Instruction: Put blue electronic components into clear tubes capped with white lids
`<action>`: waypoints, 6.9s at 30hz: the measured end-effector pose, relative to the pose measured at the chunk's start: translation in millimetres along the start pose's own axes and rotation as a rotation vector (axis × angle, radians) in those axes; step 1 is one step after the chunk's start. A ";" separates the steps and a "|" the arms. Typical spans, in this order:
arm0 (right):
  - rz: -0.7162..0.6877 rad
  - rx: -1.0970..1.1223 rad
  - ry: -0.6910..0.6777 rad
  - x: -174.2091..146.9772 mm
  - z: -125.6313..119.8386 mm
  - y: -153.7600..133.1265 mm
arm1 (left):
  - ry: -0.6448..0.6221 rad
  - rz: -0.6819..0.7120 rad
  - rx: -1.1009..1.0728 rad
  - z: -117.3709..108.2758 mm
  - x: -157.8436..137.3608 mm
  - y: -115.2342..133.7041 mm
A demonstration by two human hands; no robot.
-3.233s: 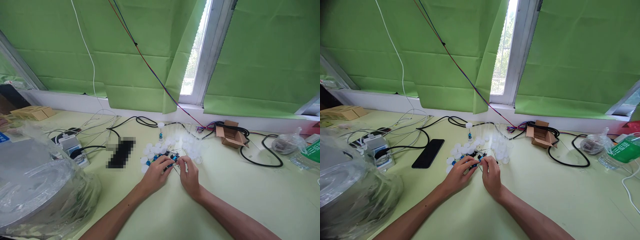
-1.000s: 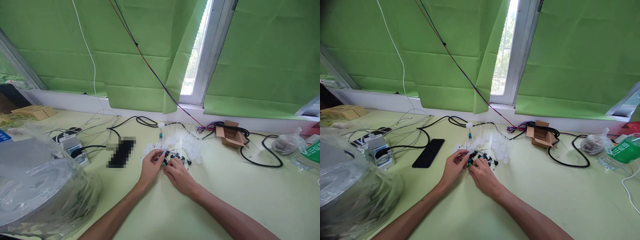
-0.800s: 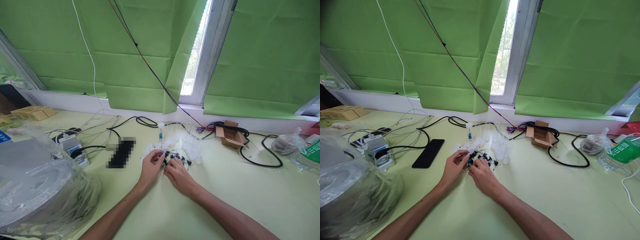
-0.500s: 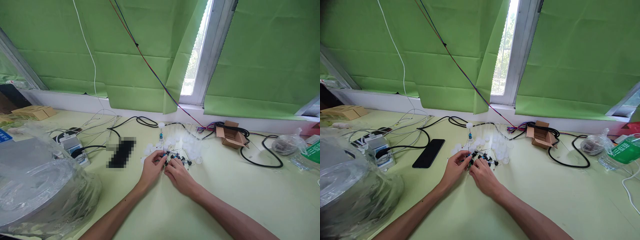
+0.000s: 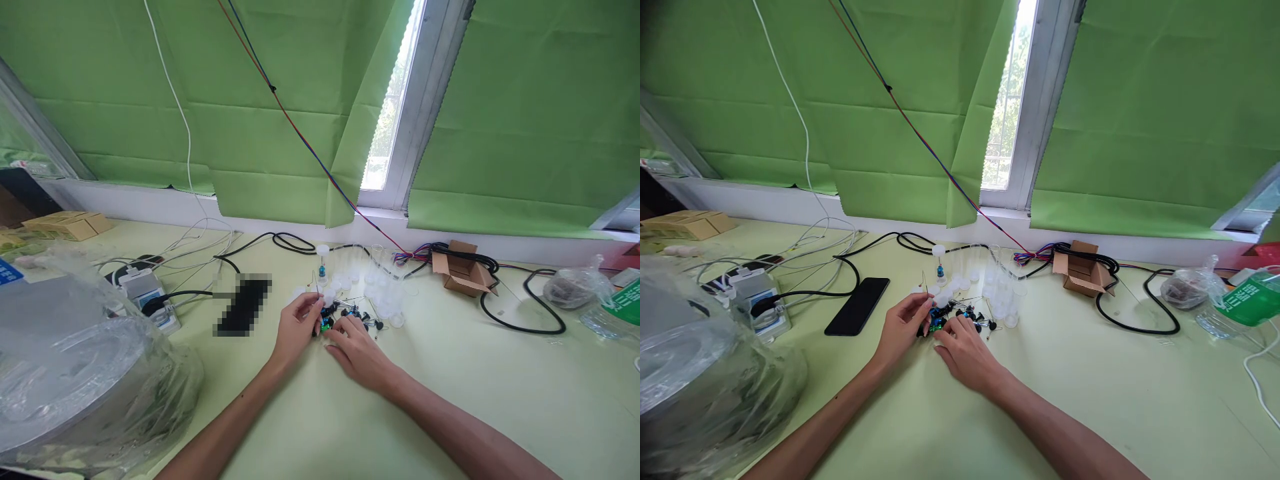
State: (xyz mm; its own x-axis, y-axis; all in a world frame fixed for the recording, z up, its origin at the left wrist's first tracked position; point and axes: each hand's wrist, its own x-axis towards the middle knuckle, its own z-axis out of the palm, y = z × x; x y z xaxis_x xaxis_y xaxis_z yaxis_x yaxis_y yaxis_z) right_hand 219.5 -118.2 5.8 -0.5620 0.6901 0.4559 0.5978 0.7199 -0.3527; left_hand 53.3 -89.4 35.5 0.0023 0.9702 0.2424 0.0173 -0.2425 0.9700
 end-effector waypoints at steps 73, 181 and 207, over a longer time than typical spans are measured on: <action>0.001 0.192 0.424 -9.3 4.7 5.7 | -0.066 -0.041 0.089 11.6 -10.1 -5.1; 0.209 0.487 0.534 -11.5 -6.6 0.8 | -0.293 -0.632 -0.742 32.0 -26.5 -11.3; 0.171 0.440 0.518 -13.1 -4.0 0.8 | -0.263 -0.642 -0.760 26.8 -23.0 -13.7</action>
State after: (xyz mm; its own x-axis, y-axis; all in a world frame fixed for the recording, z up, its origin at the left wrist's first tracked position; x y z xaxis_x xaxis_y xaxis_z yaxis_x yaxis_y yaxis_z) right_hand 229.6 -127.0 2.8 -0.0701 0.7508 0.6568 0.3048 0.6431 -0.7025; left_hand 79.8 -108.4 16.2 0.4360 0.8649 -0.2486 -0.5446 0.4735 0.6922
